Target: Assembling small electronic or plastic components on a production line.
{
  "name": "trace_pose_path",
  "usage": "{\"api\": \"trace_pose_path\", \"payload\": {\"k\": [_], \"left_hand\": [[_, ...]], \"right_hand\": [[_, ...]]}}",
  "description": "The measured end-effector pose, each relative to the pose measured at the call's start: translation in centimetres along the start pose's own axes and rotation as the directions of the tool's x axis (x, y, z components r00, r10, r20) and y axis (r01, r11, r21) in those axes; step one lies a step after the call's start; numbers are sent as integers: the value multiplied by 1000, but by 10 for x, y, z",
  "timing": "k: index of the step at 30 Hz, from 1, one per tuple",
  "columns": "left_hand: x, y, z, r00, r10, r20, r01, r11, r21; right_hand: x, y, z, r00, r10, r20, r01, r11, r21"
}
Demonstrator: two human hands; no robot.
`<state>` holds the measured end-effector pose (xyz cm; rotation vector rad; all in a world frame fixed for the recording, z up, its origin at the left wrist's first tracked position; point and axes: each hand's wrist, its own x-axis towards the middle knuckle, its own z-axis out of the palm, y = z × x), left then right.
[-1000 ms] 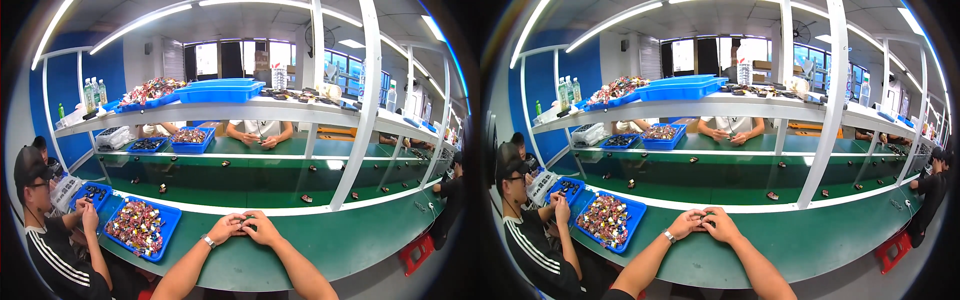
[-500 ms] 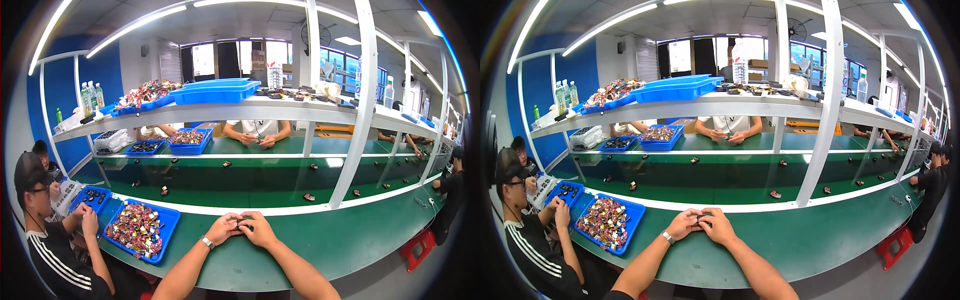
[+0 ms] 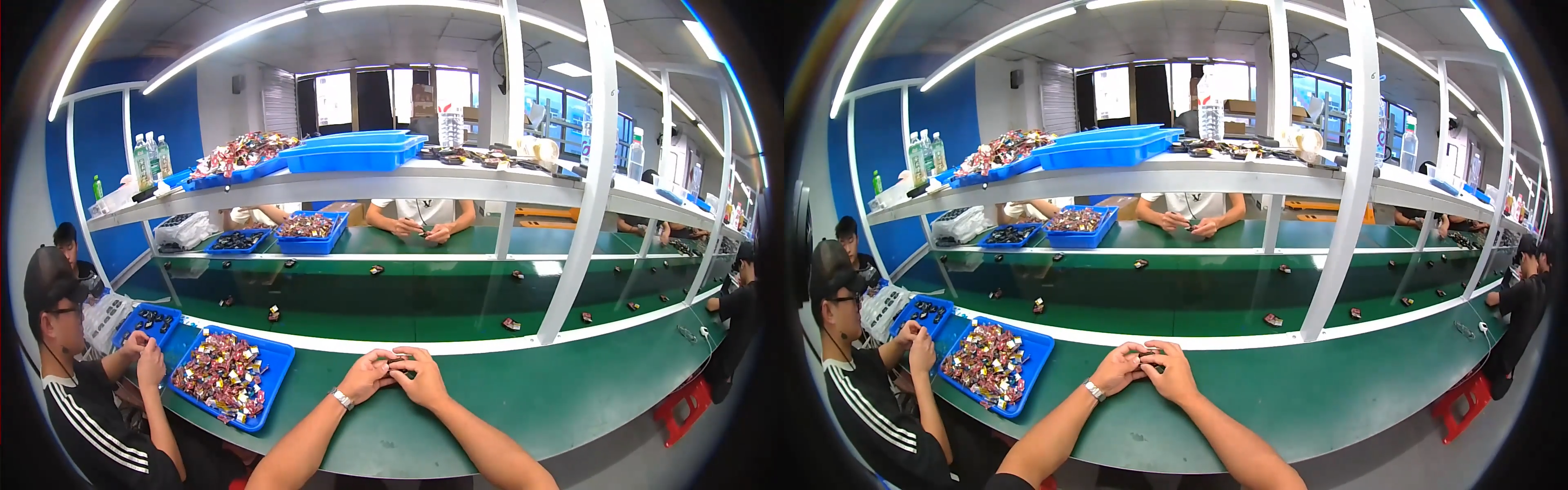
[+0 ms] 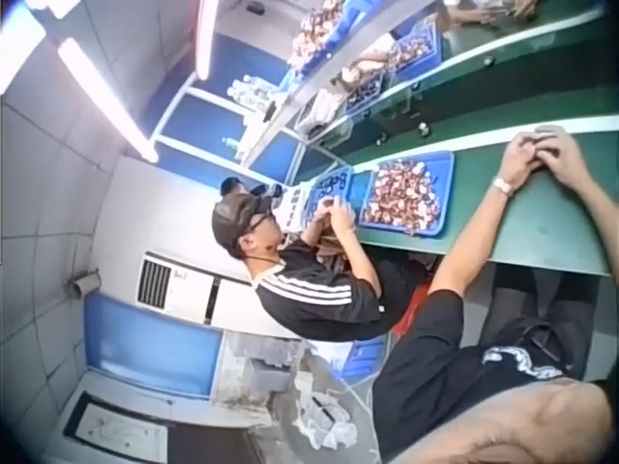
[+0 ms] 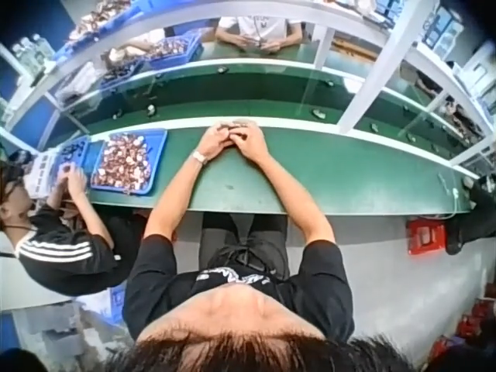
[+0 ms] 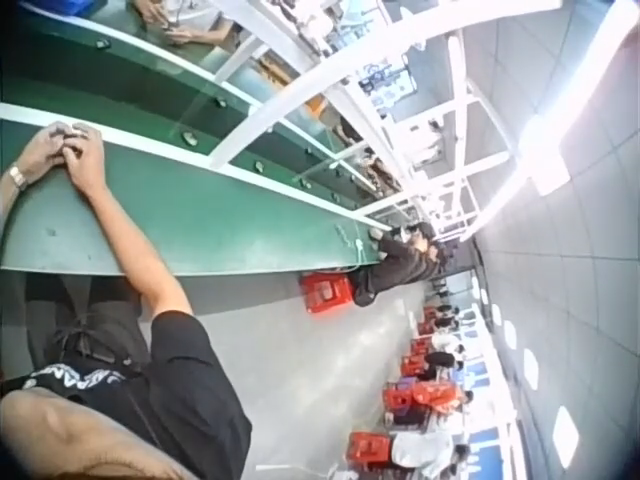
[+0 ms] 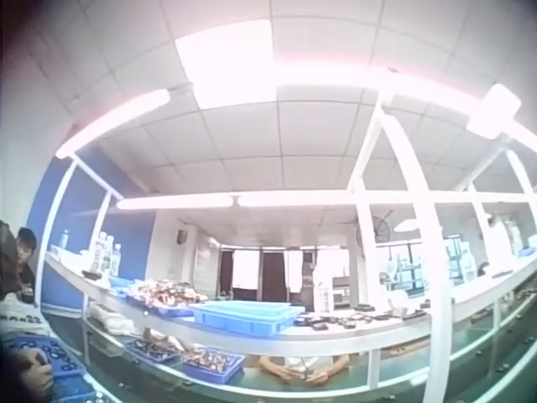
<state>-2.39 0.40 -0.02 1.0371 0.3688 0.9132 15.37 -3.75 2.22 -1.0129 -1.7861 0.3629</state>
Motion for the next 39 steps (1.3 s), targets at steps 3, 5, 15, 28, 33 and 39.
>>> {"api": "trace_pose_path", "payload": {"k": [3,5,15,28,33,39], "left_hand": [[-1,0,-3,998,57,34,-56,998,-27],[-1,-1,-5,999,42,21,-41,998,-42],[0,-2,-1,999,34,-29,-35,999,-25],[-1,1,3,995,-4,-101,6,1000,22],[-1,0,3,995,10,-100,-8,1000,20],[0,-1,2,994,1,-111,2,1000,24]], "right_hand": [[-1,-4,-1,999,-40,-11,40,999,-6],[0,-5,1,999,-40,-14,40,999,-7],[-2,0,-1,999,-37,-27,35,997,-74],[5,-11,1,973,-186,-138,156,967,-201],[5,-15,0,958,-270,-93,227,918,-325],[5,-8,1,954,-287,-88,237,900,-365]]}}
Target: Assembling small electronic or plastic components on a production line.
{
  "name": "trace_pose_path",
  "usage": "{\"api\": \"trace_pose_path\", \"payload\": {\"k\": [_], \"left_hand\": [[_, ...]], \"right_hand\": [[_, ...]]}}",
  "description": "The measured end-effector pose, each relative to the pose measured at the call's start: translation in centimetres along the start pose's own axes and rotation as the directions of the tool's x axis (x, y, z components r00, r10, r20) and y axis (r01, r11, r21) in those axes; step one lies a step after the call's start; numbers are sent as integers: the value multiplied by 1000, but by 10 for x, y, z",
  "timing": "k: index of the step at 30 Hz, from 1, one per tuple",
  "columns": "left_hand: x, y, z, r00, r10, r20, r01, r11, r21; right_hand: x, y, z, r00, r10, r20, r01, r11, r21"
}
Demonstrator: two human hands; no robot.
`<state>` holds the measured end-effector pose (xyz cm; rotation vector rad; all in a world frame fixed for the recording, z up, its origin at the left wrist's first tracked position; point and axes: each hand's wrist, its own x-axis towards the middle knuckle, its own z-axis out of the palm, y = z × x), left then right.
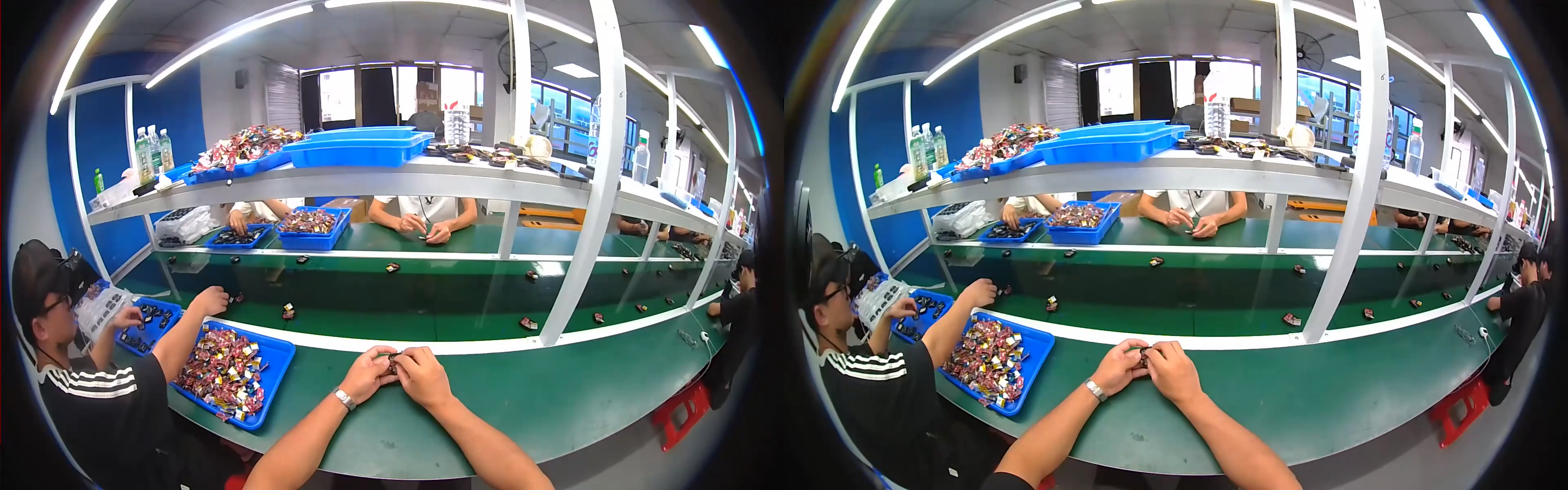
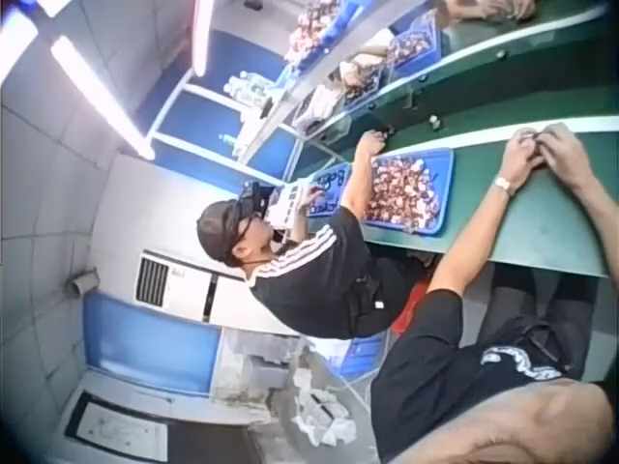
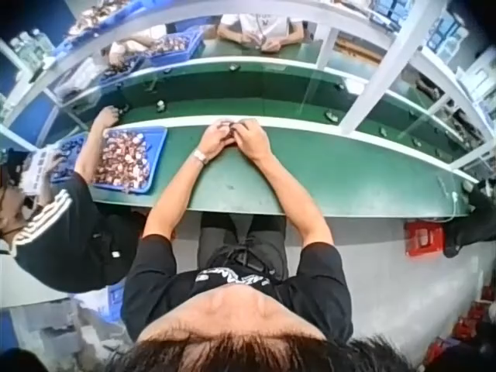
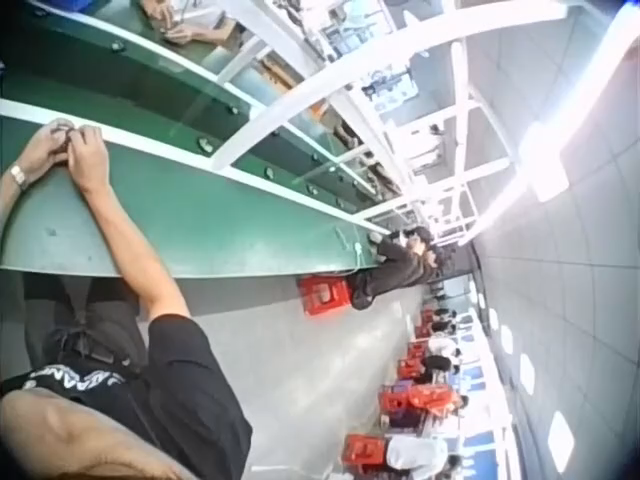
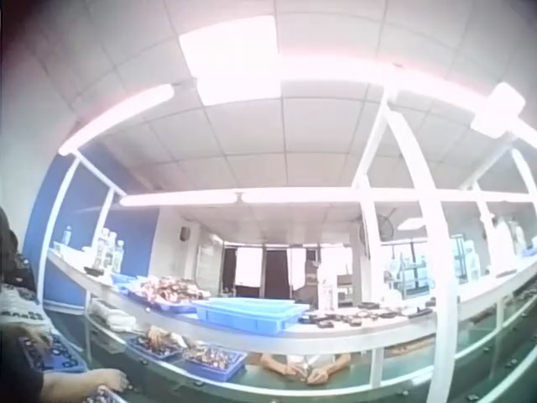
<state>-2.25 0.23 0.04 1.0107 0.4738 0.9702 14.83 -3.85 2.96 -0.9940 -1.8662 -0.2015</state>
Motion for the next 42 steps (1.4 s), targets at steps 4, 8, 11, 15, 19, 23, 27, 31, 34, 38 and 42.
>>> {"api": "trace_pose_path", "payload": {"k": [4,8,11,15,19,23,27,31,34,38,42], "left_hand": [[0,2,3,1000,-2,-3,2,1000,16],[-1,3,7,999,-18,-38,19,1000,20],[0,2,7,999,-25,-45,27,998,53],[-1,1,7,998,-30,-51,33,998,55],[-2,1,8,998,-27,-56,31,997,65],[-1,2,12,998,-21,-61,25,998,58],[-1,3,13,996,-13,-83,20,996,87],[0,0,21,984,64,-165,-28,977,212],[0,-2,21,984,87,-157,-47,969,243],[2,-8,13,983,109,-150,-59,951,304],[2,-6,18,984,129,-121,-80,935,346]], "right_hand": [[1,1,2,1000,-11,-16,11,1000,-2],[-1,2,5,999,21,-25,-21,1000,-9],[-3,2,8,998,50,-29,-50,998,-30],[-2,1,7,999,43,-9,-43,998,-46],[-2,4,6,999,41,-33,-41,999,-3],[-2,4,7,997,77,-12,-77,997,25],[0,-2,5,995,95,-23,-94,995,34],[0,3,7,994,99,-51,-97,994,49],[-2,4,6,929,367,40,-359,870,338],[-4,6,9,891,442,99,-446,818,363],[-2,10,6,881,466,83,-459,801,385]]}}
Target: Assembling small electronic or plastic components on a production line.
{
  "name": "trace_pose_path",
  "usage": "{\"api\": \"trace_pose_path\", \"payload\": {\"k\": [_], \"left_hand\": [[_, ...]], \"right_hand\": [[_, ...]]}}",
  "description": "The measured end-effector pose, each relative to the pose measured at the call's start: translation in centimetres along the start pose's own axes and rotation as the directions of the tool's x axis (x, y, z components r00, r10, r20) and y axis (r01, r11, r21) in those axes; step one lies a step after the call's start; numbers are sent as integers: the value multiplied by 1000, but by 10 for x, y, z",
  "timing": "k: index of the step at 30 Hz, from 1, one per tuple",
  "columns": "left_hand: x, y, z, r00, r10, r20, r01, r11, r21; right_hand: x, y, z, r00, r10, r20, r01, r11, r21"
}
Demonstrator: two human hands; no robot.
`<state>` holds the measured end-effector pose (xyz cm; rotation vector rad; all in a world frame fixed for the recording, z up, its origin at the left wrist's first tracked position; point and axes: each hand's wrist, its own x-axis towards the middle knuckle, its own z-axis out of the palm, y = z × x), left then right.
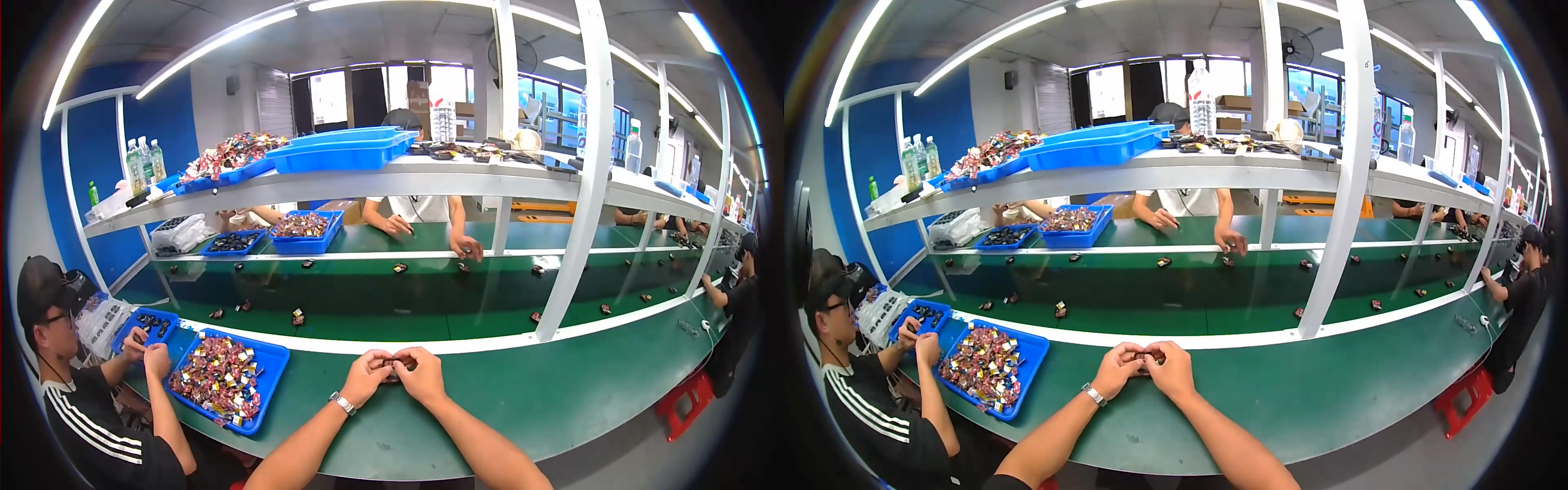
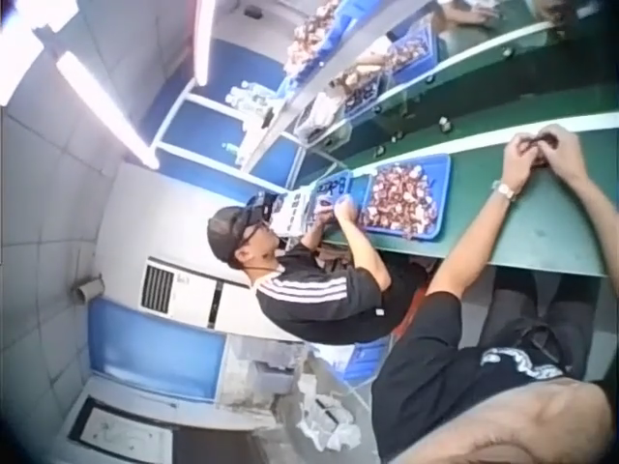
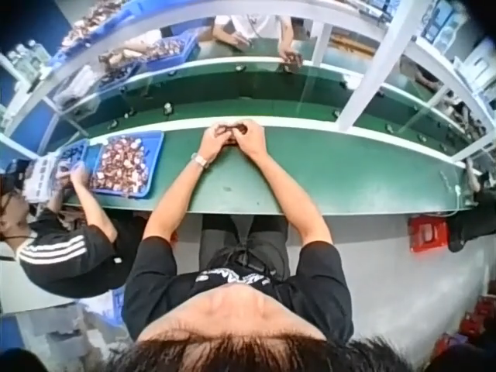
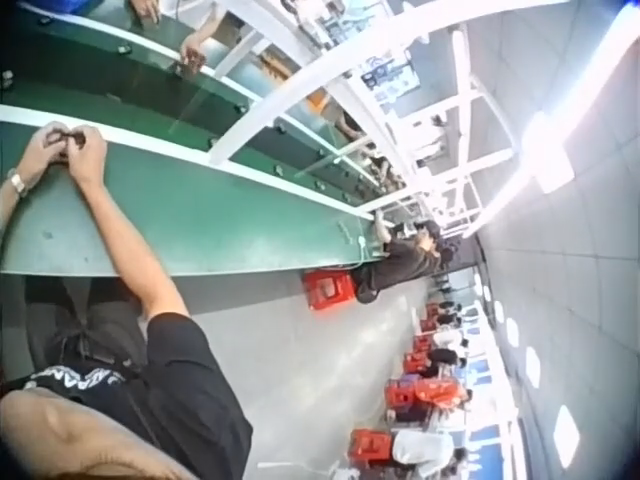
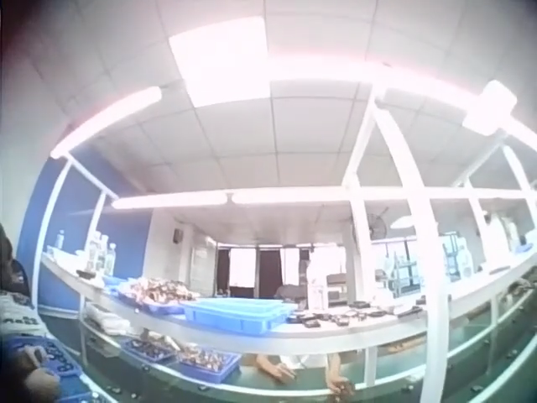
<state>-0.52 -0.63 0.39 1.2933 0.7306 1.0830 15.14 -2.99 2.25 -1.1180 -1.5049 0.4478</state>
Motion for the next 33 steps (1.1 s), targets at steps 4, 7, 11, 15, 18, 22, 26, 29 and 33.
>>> {"api": "trace_pose_path", "payload": {"k": [4,7,11,15,18,22,26,29,33], "left_hand": [[3,-5,-3,999,39,24,-38,999,-28],[2,-6,-8,999,29,30,-28,999,-22],[-3,7,-4,1000,-1,-12,-1,983,-182],[6,-6,-22,978,148,-143,-119,974,192],[16,-4,-28,908,282,-310,-111,875,471],[15,-12,-50,808,380,-451,40,727,685],[31,-10,-65,764,478,-433,143,528,837],[56,-5,-107,625,587,-515,317,412,854],[78,10,-122,627,442,-641,539,347,767]], "right_hand": [[0,2,-1,999,41,25,-42,999,29],[-1,1,0,996,34,83,-35,999,10],[13,22,-1,996,54,77,-52,998,-26],[70,75,-23,908,411,-81,-385,895,225],[90,107,-53,814,482,-324,-507,862,8],[90,100,-59,884,425,-194,-465,846,-261],[55,76,-45,977,-104,-184,7,887,-461],[9,48,-16,984,-135,-116,100,958,-268],[-10,18,-7,996,-34,77,47,984,-170]]}}
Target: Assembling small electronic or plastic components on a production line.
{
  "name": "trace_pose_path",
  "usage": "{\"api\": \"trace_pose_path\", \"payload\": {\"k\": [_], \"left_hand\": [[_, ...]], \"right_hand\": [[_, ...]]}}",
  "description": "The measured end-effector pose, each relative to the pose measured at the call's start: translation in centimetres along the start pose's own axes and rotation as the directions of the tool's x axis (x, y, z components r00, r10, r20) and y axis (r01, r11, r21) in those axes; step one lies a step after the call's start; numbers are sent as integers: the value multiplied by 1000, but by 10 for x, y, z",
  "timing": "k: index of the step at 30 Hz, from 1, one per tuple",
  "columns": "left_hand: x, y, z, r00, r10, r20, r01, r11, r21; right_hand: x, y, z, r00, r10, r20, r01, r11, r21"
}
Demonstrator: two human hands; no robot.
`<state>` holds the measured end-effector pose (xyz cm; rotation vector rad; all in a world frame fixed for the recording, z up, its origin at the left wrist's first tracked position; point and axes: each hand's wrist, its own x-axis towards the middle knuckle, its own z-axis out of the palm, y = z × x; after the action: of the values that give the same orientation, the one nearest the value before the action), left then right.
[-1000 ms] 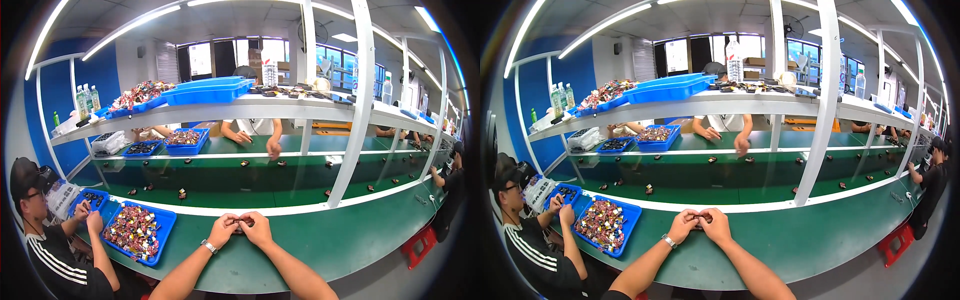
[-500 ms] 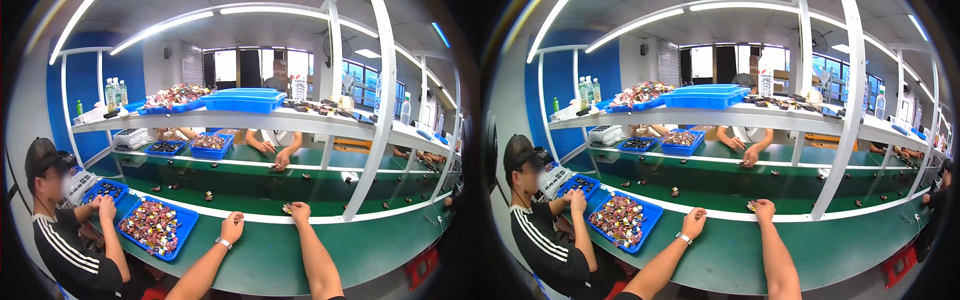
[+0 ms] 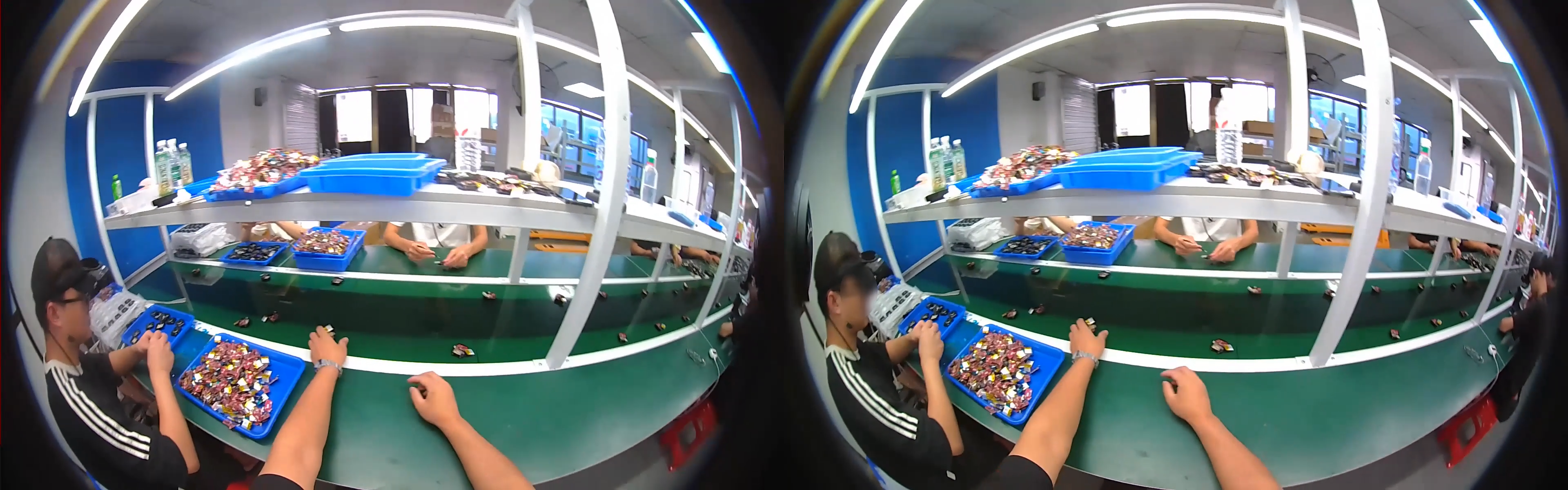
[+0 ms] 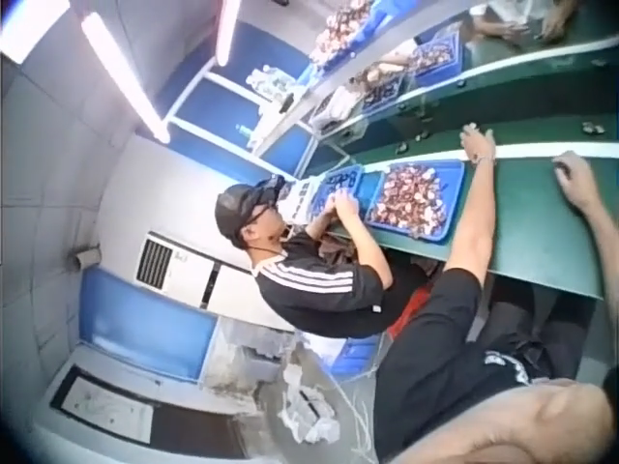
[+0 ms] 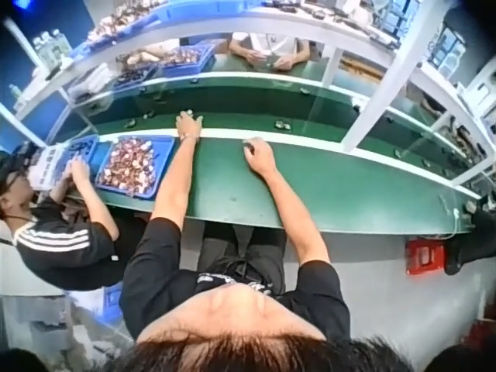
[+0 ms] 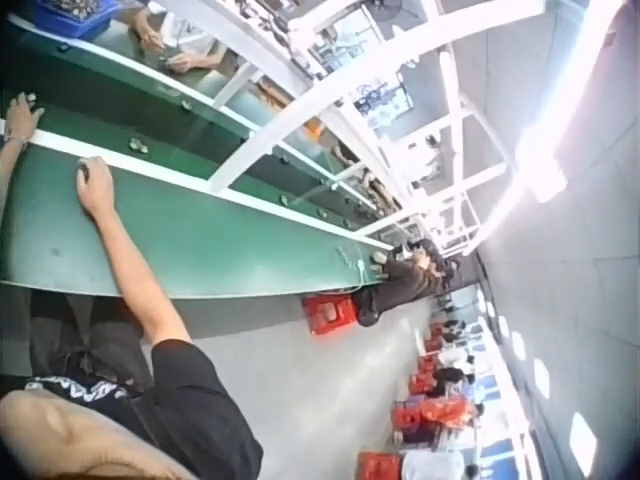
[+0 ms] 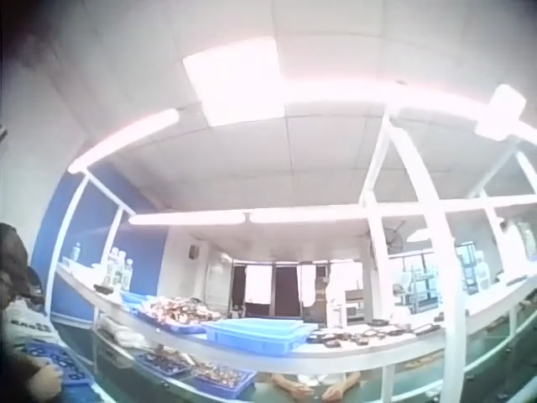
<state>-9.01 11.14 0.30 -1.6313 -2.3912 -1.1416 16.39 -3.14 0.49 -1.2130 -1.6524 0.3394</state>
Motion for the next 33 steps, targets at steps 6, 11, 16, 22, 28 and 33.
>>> {"api": "trace_pose_path", "payload": {"k": [6,11,16,22,28,33], "left_hand": [[22,2,8,989,-135,60,120,971,207],[5,-11,8,997,74,16,-74,996,51],[-57,26,-25,827,531,186,-434,813,-388],[-106,43,-73,612,658,440,-220,675,-704],[-103,32,-49,575,710,406,218,345,-913],[-111,40,-45,502,647,574,466,357,-810]], "right_hand": [[14,11,-7,998,-22,63,22,1000,7],[15,10,-6,998,-61,29,61,998,10],[17,1,-12,982,-173,-82,171,985,-27],[9,-21,-13,995,-103,11,101,985,143],[4,-18,2,999,-31,9,29,982,186],[4,-16,6,985,170,-12,-163,964,210]]}}
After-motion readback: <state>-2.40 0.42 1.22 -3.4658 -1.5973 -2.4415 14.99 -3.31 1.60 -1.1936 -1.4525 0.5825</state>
